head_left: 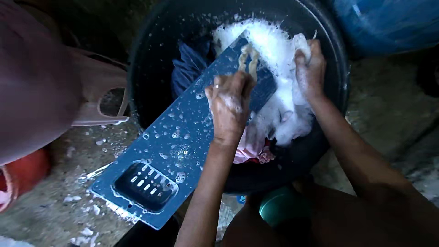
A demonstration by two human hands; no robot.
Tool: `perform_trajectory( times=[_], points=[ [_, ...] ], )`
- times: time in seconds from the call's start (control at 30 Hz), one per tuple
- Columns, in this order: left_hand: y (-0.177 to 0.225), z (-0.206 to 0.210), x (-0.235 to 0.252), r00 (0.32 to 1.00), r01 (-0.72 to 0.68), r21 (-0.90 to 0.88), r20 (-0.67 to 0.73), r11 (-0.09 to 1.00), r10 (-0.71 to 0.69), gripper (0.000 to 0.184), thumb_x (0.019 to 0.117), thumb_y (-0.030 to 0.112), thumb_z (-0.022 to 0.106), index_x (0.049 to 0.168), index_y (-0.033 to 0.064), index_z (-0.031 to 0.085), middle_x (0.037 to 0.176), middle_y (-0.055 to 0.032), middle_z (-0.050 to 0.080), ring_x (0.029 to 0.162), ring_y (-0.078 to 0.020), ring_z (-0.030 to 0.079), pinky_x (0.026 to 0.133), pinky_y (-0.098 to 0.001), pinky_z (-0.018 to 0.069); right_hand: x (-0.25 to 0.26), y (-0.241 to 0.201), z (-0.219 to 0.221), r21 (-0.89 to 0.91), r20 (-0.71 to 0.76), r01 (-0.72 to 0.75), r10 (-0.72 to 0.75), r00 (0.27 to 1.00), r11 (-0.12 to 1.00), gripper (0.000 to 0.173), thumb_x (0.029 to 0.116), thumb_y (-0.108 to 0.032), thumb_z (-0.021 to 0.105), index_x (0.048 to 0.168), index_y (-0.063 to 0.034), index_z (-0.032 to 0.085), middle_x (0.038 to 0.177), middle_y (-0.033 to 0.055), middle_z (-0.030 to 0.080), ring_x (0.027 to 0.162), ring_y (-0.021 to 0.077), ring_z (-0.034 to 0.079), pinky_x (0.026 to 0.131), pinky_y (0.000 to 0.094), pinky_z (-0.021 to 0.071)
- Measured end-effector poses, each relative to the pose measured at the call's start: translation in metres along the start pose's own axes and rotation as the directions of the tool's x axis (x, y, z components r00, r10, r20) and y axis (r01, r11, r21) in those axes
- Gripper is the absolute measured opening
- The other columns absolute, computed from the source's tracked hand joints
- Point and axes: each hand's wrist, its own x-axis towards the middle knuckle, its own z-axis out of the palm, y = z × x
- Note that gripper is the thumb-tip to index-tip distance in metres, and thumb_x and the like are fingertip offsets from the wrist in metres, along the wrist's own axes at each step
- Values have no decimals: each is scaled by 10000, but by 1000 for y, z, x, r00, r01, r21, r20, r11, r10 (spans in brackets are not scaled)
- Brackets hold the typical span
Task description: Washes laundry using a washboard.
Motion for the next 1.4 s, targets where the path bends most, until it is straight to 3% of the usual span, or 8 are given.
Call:
perform_trajectory(
  times=[0.13, 0.3, 0.47, 0.6, 0.8, 0.97, 1.17, 1.4],
  points=[
    [-38, 22, -78, 993, 60, 240, 86, 969, -83, 183, 1015, 208, 608, 1061, 89, 740, 1166, -137, 701, 1106, -365, 635, 917, -573, 466, -55, -46, 23, 46, 156, 120, -126, 980, 992, 430, 1067, -200, 486, 1453, -10, 470, 1022, 187, 701, 847, 291, 702, 764, 480, 581],
    [-43, 24, -132, 965, 261, 321, -62, 910, -255, 224, 1019, 214, 574, 1069, 77, 745, 1243, -120, 686, 1162, -361, 604, 965, -572, 417, -123, -49, 80, 27, 421, 651, -599, 681, 759, 378, 965, -93, 637, 1342, -90, 666, 1200, 230, 690, 985, 385, 723, 770, 498, 608],
    [-45, 26, -132, 967, 254, 344, -108, 904, -231, 218, 1033, 258, 561, 1045, 120, 730, 1217, -112, 672, 1147, -348, 596, 967, -543, 410, -49, -55, 71, -274, 362, 491, -384, 849, 827, 356, 1014, -157, 563, 1353, -58, 615, 1189, 246, 669, 909, 426, 712, 722, 556, 577],
    [-44, 27, -134, 958, 286, 318, -120, 904, -261, 202, 983, 157, 566, 1021, 55, 736, 1265, -189, 643, 1159, -400, 593, 972, -578, 416, -129, -54, 79, 15, 328, 722, -685, 651, 692, 383, 952, -131, 656, 1332, -78, 658, 1072, 212, 690, 863, 344, 707, 683, 454, 595],
    [-46, 24, -133, 965, 263, 328, -92, 907, -247, 270, 1038, 298, 560, 1007, 87, 726, 1296, -142, 628, 1160, -356, 587, 975, -549, 410, -40, -28, 45, -365, 271, 277, -183, 945, 889, 417, 1056, -211, 502, 1438, -48, 543, 1252, 268, 654, 940, 474, 703, 762, 620, 549],
    [-46, 26, -132, 962, 271, 343, -105, 899, -250, 266, 1018, 239, 536, 1063, 56, 724, 1312, -168, 635, 1193, -384, 584, 987, -574, 403, -144, -39, 70, 29, 350, 663, -629, 694, 748, 406, 939, -123, 674, 1330, -18, 645, 1184, 211, 704, 1021, 343, 720, 831, 472, 606],
    [-45, 20, -126, 958, 284, 248, -102, 926, -267, 246, 1009, 279, 596, 1007, 77, 738, 1289, -153, 639, 1146, -375, 589, 943, -576, 401, -53, -8, 36, -356, 338, 251, -126, 933, 900, 391, 1051, -198, 517, 1405, -36, 556, 1212, 268, 675, 953, 489, 702, 757, 645, 544],
    [-20, -41, -59, 970, 243, -136, 25, 960, -242, 252, 1022, 212, 605, 1065, -23, 687, 1116, -180, 698, 1063, -269, 655, 947, -449, 506, -65, 12, 25, -20, 300, 113, -102, 949, 993, 416, 1055, -257, 520, 1408, -39, 543, 1101, 231, 715, 980, 406, 712, 850, 593, 551]
  ],
)
